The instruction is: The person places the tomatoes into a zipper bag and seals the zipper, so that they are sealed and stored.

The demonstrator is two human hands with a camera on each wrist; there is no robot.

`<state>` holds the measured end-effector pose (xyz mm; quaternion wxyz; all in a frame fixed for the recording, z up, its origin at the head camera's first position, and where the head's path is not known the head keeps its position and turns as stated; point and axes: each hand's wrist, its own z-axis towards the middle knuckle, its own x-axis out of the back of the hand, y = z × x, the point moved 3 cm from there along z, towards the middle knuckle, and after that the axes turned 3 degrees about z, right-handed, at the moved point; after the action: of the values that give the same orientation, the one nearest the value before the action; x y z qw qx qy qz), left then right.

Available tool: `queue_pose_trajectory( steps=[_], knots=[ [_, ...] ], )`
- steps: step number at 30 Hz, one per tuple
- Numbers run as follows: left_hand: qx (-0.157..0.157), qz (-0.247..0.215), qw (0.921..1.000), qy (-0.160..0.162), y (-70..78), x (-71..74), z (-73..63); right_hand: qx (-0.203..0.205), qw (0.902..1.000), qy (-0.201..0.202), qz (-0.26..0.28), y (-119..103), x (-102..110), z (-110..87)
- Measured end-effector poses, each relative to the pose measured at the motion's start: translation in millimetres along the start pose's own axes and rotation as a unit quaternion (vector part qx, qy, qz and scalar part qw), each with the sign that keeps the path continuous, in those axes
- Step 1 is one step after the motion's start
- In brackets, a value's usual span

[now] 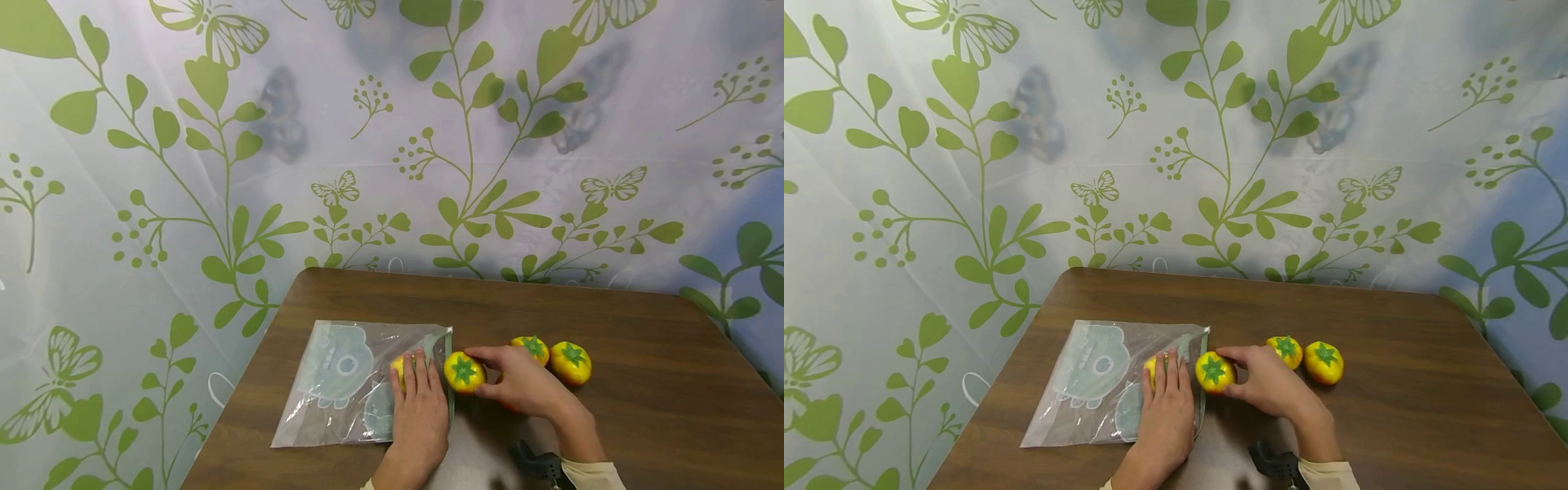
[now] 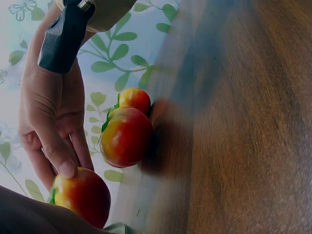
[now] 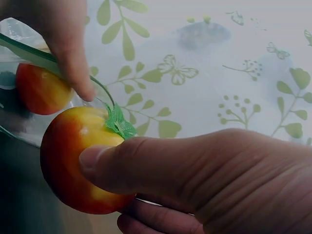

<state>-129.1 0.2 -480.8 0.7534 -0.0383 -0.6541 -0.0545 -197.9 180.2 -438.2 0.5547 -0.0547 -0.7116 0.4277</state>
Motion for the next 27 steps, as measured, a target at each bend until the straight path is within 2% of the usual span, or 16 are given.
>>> queue_pose_trajectory(
  steps=[11,17,27],
  knots=[
    [0.0,0.01,0.9999,0.009,-0.4,0.3,1.6,0.007,0.9999,-0.015,0.003,-3,-12,9.6],
    [-0.002,0.006,0.9999,0.01,-0.8,-0.5,1.5,0.014,0.9997,-0.008,-0.019,-7,-19,14.6],
    [0.001,0.006,1.0,-0.001,-0.6,-1.9,0.6,-0.007,0.9988,-0.004,-0.048,-15,-23,16.5]
  ],
)
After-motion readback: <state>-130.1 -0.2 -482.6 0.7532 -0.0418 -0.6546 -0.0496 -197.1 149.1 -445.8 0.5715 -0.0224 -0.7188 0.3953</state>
